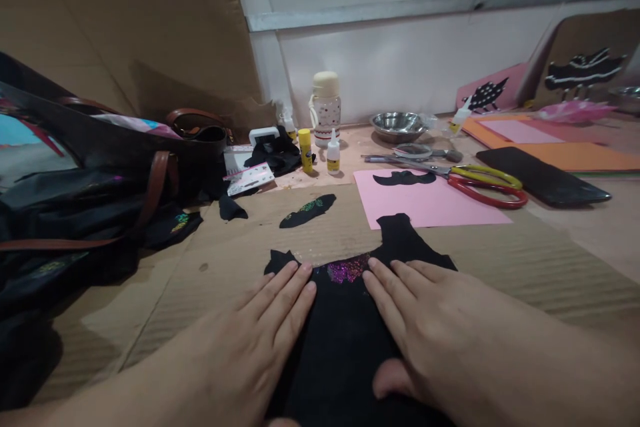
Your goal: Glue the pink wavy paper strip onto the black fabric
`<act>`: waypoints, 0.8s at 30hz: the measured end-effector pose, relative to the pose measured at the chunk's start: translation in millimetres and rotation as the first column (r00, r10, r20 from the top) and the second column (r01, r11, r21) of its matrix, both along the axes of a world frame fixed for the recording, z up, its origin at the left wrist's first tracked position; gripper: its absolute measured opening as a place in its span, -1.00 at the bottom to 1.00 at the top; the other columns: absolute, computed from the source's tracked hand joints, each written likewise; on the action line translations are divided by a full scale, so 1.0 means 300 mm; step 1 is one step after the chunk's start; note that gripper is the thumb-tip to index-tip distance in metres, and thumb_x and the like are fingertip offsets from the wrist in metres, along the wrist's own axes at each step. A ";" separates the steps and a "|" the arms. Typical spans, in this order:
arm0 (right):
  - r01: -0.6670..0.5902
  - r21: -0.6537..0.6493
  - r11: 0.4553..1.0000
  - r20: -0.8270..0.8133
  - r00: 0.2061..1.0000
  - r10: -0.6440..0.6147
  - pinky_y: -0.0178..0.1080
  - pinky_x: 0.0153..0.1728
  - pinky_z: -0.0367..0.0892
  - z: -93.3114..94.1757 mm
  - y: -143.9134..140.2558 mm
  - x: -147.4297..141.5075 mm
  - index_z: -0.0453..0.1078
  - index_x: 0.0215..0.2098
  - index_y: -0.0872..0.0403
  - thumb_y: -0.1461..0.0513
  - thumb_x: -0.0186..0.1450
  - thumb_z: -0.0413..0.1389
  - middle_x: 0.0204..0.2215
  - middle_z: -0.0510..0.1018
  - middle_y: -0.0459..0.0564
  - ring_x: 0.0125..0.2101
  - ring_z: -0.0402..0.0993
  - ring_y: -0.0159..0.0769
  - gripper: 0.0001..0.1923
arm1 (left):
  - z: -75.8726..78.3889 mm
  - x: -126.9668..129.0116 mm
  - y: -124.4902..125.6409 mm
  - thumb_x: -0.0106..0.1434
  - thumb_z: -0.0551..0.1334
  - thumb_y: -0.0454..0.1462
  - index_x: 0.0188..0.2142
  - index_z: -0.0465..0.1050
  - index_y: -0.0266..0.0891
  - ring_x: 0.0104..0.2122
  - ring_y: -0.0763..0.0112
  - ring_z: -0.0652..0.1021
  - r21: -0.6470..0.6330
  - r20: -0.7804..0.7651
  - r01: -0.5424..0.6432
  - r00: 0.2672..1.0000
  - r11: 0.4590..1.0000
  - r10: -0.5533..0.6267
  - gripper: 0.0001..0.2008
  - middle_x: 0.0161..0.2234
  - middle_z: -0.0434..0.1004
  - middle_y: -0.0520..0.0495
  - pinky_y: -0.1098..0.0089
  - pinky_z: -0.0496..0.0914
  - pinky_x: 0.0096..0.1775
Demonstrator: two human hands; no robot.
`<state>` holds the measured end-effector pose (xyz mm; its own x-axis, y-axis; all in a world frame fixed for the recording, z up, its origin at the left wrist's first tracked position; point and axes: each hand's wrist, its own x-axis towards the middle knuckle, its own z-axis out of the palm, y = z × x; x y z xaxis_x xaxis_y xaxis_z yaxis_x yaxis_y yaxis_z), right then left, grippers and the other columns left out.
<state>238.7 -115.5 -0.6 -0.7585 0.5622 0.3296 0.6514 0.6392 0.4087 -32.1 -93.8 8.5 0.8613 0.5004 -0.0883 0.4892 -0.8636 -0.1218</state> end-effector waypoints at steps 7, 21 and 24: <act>0.003 0.017 1.000 0.016 1.000 -0.003 -0.09 -0.50 0.43 0.011 -0.007 -0.011 0.61 0.02 0.32 -0.29 0.10 0.32 -0.17 0.70 0.44 -0.39 0.64 0.05 -0.11 | -0.013 0.040 -0.020 0.42 0.16 0.00 0.46 0.09 -0.29 0.42 0.00 0.18 -0.016 0.044 -0.133 0.990 0.991 0.134 -0.26 0.40 0.23 -0.29 0.12 0.13 0.38; 0.046 -0.051 0.998 0.092 0.995 -0.041 -0.14 -0.65 0.19 0.029 0.004 -0.016 0.62 -0.03 0.30 -0.33 0.13 0.26 -0.63 0.60 0.12 -0.68 0.42 -0.14 -0.12 | 0.019 0.013 0.003 0.34 0.25 0.14 0.34 0.30 -0.45 0.36 -0.06 0.30 0.000 0.008 0.028 1.000 1.000 -0.028 -0.18 0.36 0.21 -0.45 0.14 0.26 0.32; 0.024 -0.277 0.961 0.013 1.000 -0.022 -0.18 -0.57 0.26 0.076 0.047 -0.016 0.61 -0.24 0.16 -0.14 0.29 0.27 -0.54 0.64 0.08 -0.60 0.51 -0.17 -0.49 | 0.023 0.016 0.004 0.32 0.29 0.11 0.33 0.33 -0.45 0.36 -0.06 0.30 -0.040 -0.028 0.009 1.000 0.999 -0.010 -0.19 0.36 0.22 -0.43 0.15 0.23 0.34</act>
